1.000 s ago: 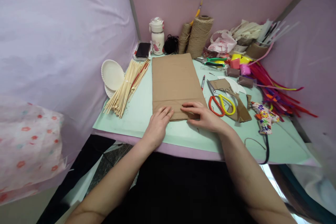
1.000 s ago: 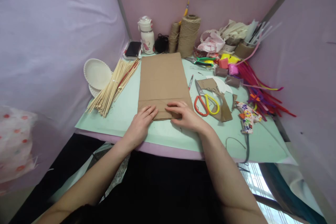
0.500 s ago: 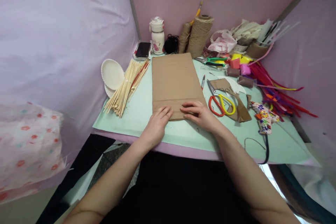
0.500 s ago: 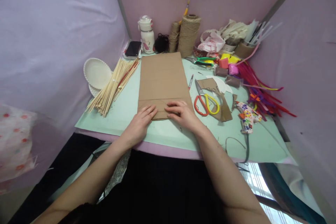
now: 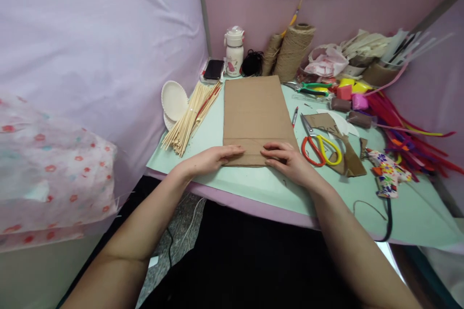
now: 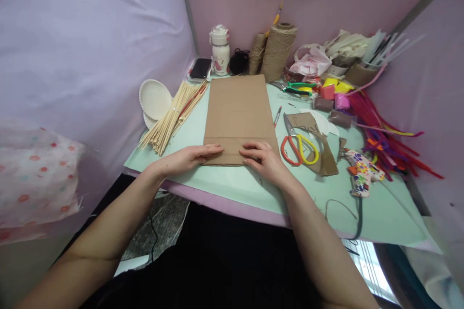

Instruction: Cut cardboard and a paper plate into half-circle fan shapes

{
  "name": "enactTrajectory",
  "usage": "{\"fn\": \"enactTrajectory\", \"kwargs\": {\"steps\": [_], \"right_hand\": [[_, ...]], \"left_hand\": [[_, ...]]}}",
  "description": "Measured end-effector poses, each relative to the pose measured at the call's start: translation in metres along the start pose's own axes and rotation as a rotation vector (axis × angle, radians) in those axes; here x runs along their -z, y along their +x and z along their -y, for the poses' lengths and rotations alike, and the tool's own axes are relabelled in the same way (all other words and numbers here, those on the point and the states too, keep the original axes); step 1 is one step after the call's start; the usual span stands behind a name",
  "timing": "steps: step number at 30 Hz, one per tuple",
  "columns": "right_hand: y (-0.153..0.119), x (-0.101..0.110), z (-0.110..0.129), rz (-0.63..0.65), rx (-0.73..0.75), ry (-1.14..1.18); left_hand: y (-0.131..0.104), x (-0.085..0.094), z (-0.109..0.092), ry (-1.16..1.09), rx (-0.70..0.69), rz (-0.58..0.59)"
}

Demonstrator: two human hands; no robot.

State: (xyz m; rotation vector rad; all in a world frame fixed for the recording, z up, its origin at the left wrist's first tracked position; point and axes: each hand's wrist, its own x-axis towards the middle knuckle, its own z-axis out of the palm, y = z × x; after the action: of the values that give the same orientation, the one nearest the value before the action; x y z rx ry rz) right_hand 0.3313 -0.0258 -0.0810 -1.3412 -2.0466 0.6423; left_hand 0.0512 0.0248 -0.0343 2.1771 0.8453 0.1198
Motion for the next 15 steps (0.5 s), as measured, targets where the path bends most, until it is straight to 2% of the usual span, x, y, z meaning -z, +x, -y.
{"fn": "enactTrajectory", "kwargs": {"steps": [15], "right_hand": [[-0.0007, 0.0010, 0.0033, -0.010, 0.002, -0.004]], "left_hand": [[-0.0014, 0.0023, -0.0039, 0.037, -0.010, 0.030]]}}
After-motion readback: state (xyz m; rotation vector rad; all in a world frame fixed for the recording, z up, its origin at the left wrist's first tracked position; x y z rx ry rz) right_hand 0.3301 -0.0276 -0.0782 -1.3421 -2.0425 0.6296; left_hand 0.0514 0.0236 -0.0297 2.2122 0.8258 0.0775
